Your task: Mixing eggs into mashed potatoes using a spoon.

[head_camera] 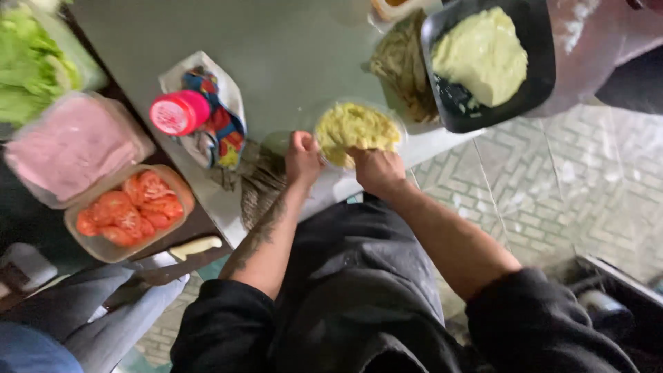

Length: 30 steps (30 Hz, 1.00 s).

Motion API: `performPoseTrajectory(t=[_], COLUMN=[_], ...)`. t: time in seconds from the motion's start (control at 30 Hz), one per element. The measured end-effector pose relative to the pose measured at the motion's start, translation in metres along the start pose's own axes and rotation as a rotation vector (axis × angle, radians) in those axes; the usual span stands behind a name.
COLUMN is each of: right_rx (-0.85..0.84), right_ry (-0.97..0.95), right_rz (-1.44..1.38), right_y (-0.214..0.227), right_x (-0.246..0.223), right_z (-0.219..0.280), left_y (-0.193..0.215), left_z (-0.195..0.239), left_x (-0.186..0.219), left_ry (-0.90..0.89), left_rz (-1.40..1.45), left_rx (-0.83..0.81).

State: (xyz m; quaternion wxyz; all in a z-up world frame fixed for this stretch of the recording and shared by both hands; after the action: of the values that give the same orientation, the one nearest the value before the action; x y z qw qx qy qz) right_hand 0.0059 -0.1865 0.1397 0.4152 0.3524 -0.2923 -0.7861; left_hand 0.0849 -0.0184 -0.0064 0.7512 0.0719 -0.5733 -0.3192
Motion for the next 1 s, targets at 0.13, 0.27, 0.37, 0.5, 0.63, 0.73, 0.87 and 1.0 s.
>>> performPoseTrajectory(t=[0.13, 0.27, 0.37, 0.5, 0.63, 0.73, 0.87, 1.0], right_rx=[0.048, 0.118, 0.096, 0.100, 0.178, 0.149, 0.064, 0.111], right_ry=[0.017, 0.062, 0.005, -0.055, -0.002, -0.030, -0.089, -0.182], right_rz=[0.008, -0.063, -0.044, -0.105, -0.052, -0.096, -0.099, -0.189], right_y=[0.023, -0.007, 0.033, 0.020, 0.022, 0.011, 0.024, 0.026], right_x=[-0.026, -0.005, -0.012, -0.007, -0.001, 0.004, 0.002, 0.008], right_z=[-0.001, -0.017, -0.008, -0.009, -0.018, -0.012, -0.006, 0.000], left_y=[0.016, 0.006, -0.001, 0.004, 0.009, 0.007, 0.001, 0.014], left_z=[-0.013, -0.002, -0.029, 0.005, -0.021, 0.005, -0.005, 0.012], left_x=[0.033, 0.019, 0.004, 0.008, 0.023, -0.001, 0.000, 0.016], left_ry=[0.162, 0.346, 0.277, 0.211, 0.267, 0.262, 0.232, 0.272], left_rz=[0.123, 0.263, 0.174, 0.207, 0.296, 0.251, 0.301, 0.170], left_rx=[-0.075, -0.163, -0.090, -0.143, -0.101, -0.115, -0.112, -0.126])
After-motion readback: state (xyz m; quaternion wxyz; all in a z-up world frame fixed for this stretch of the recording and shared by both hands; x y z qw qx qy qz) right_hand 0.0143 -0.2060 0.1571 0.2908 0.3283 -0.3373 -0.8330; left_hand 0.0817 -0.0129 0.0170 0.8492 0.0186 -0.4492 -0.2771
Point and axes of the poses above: each hand's wrist, its own z-axis away from the middle knuckle, its own y-axis out of the back of the hand, x = y × z, the point moved 3 cm from there along -z, towards the middle knuckle, and after that the axes turned 1 degree about y, right-handed, at the moved point
